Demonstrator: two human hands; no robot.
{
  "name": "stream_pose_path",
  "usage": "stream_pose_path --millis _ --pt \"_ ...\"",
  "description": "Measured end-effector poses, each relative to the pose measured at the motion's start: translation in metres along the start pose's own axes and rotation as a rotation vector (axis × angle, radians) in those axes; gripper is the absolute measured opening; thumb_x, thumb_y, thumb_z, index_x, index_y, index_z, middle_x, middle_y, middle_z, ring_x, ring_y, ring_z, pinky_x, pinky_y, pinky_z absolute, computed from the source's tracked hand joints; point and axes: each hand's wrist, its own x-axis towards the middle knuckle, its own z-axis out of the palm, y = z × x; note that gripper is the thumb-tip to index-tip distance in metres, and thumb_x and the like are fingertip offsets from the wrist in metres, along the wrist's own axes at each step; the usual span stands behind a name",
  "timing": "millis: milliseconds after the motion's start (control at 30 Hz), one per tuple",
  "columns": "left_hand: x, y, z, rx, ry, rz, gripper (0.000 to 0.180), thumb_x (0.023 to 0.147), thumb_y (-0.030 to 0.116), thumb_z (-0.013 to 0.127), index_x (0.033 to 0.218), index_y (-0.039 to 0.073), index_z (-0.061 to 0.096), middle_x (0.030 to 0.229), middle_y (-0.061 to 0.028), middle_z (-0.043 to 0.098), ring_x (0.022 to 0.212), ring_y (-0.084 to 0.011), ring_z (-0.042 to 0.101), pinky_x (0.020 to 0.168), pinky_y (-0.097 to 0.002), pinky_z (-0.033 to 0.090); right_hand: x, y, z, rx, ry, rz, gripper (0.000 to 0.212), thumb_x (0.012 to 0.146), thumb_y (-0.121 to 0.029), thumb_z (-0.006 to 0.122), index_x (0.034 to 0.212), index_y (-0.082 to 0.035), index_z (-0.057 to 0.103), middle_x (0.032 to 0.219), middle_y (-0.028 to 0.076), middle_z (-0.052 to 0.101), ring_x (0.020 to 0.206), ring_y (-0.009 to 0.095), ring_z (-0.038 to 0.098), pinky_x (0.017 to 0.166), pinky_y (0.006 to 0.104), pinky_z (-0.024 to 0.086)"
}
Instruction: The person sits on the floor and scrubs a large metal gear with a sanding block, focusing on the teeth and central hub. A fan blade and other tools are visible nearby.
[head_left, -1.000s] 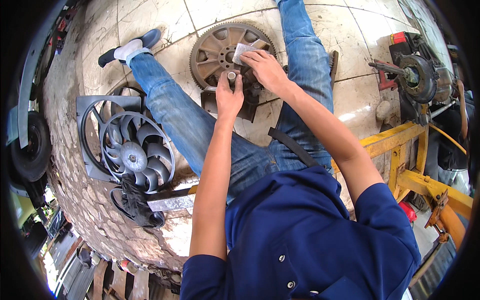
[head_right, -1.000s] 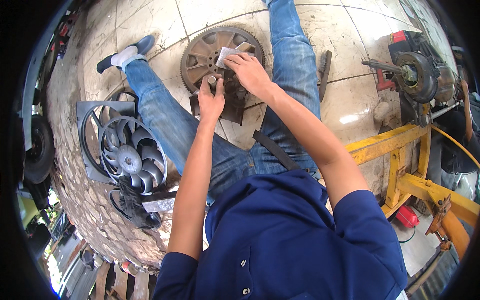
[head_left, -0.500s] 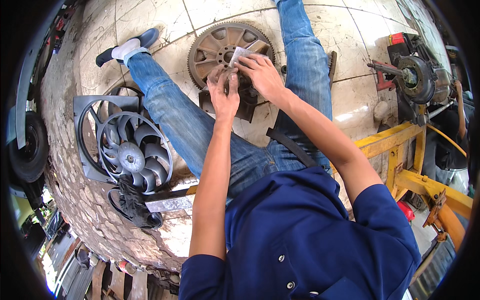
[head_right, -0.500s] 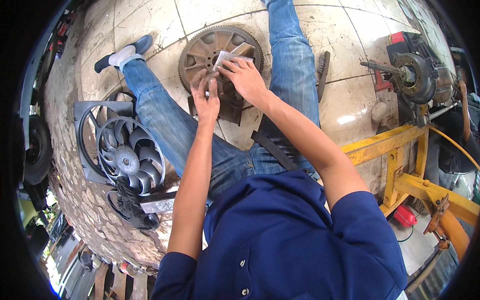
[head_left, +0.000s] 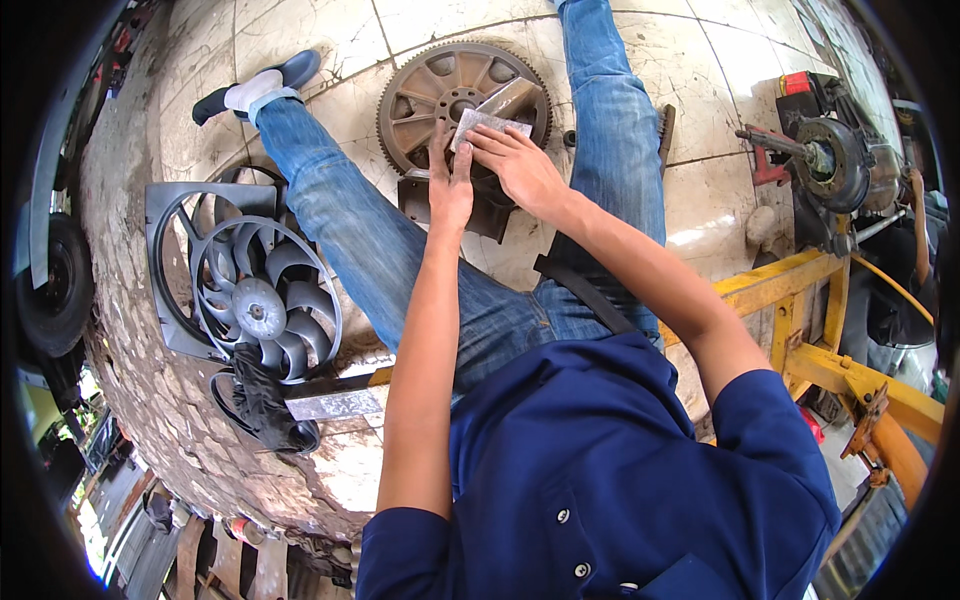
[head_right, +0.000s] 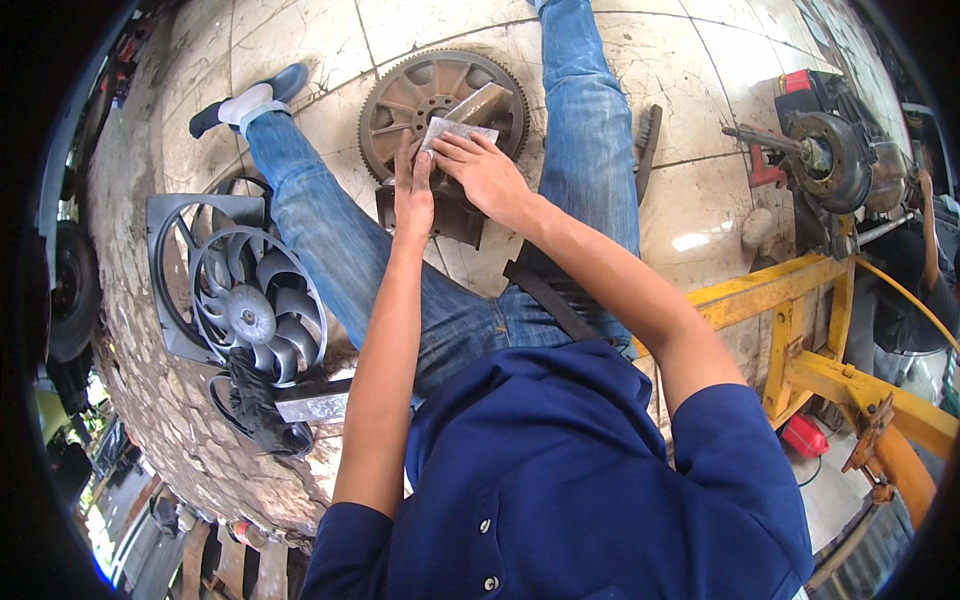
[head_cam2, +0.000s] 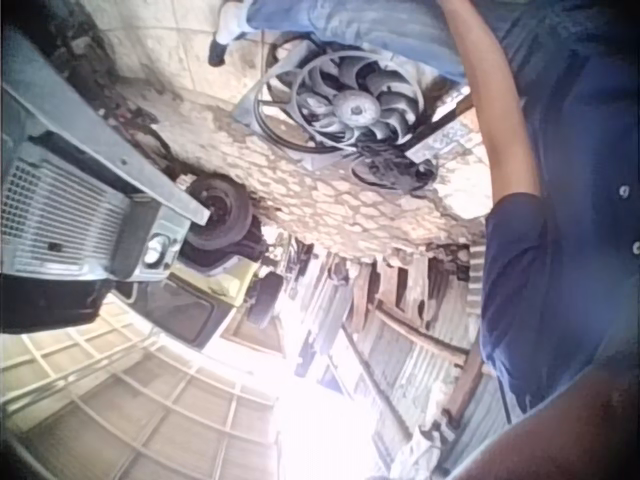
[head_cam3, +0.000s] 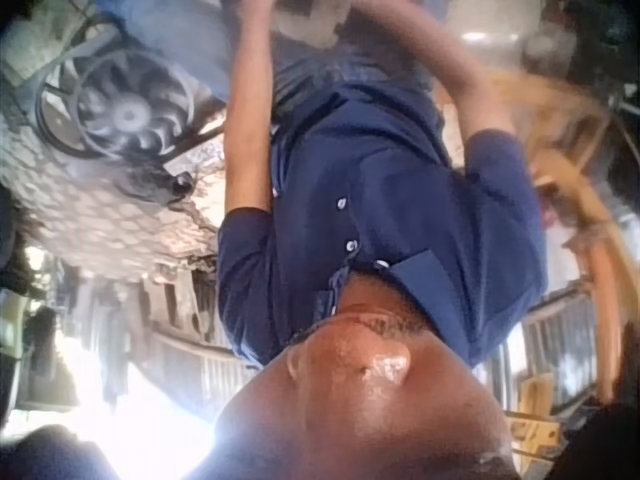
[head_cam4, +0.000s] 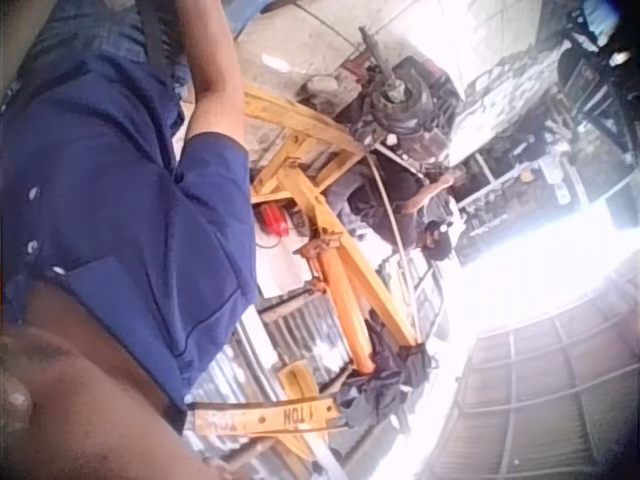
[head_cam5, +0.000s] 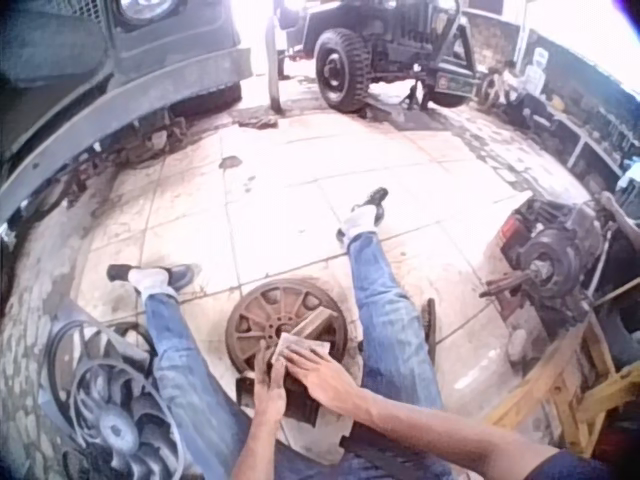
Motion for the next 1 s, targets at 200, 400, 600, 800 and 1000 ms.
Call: stream_pose_path --millis 200,400,600,800,1000 --pt "0.002 0.007 -0.005 -0.057 -0.062 -0.174 0.071 0.100 0.044 0.057 0.152 0.002 0.033 0.148 -0.0179 0.045 0.136 -0.0253 0.043 0.113 -0.0351 0.033 0.009 0.007 0.001 -0.008 0.091 0.105 0.051 0.086 -0.005 0.052 0.137 -0.012 0.056 0.147 0.005 0.052 0.140 0.021 0.042 0.116 0.0439 0.032" --pt "0.000 0.016 -0.007 0.252 -0.021 -0.117 0.053 0.095 0.025 0.066 0.140 0.002 0.050 0.142 -0.0182 0.053 0.131 -0.0260 0.051 0.109 -0.0363 0.038 0.006 0.012 -0.002 0.116 0.097 0.076 0.055 0.082 0.005 0.050 0.135 -0.009 0.058 0.144 0.008 0.054 0.137 0.025 0.046 0.114 0.0432 0.036" --pt "-0.001 -0.016 -0.009 0.283 -0.010 0.001 0.035 0.094 0.014 0.064 0.129 0.009 0.062 0.131 -0.0161 0.060 0.121 -0.0337 0.057 0.103 -0.0372 0.043 0.011 0.000 -0.025 0.457 0.254 0.286 0.056 0.083 0.009 0.047 0.135 -0.008 0.058 0.140 0.011 0.057 0.131 0.030 0.052 0.109 0.0402 0.043" --pt "-0.001 -0.013 -0.007 0.190 -0.054 0.117 0.025 0.092 0.011 0.061 0.117 0.005 0.065 0.124 -0.0186 0.062 0.118 -0.0335 0.059 0.097 -0.0383 0.047 0.009 -0.041 -0.055 0.338 0.243 0.006 0.047 0.086 -0.004 0.055 0.132 -0.012 0.061 0.142 0.007 0.056 0.136 0.024 0.048 0.113 0.0446 0.036" --pt "-0.004 -0.024 -0.010 0.244 -0.068 0.195 0.045 0.091 0.035 0.062 0.122 0.002 0.063 0.110 -0.0221 0.070 0.108 -0.0366 0.067 0.087 -0.0406 0.052 0.015 -0.053 -0.044 0.039 0.082 -0.057 0.045 0.087 -0.010 0.056 0.132 -0.015 0.060 0.144 0.002 0.053 0.141 0.020 0.040 0.117 0.0457 0.031"
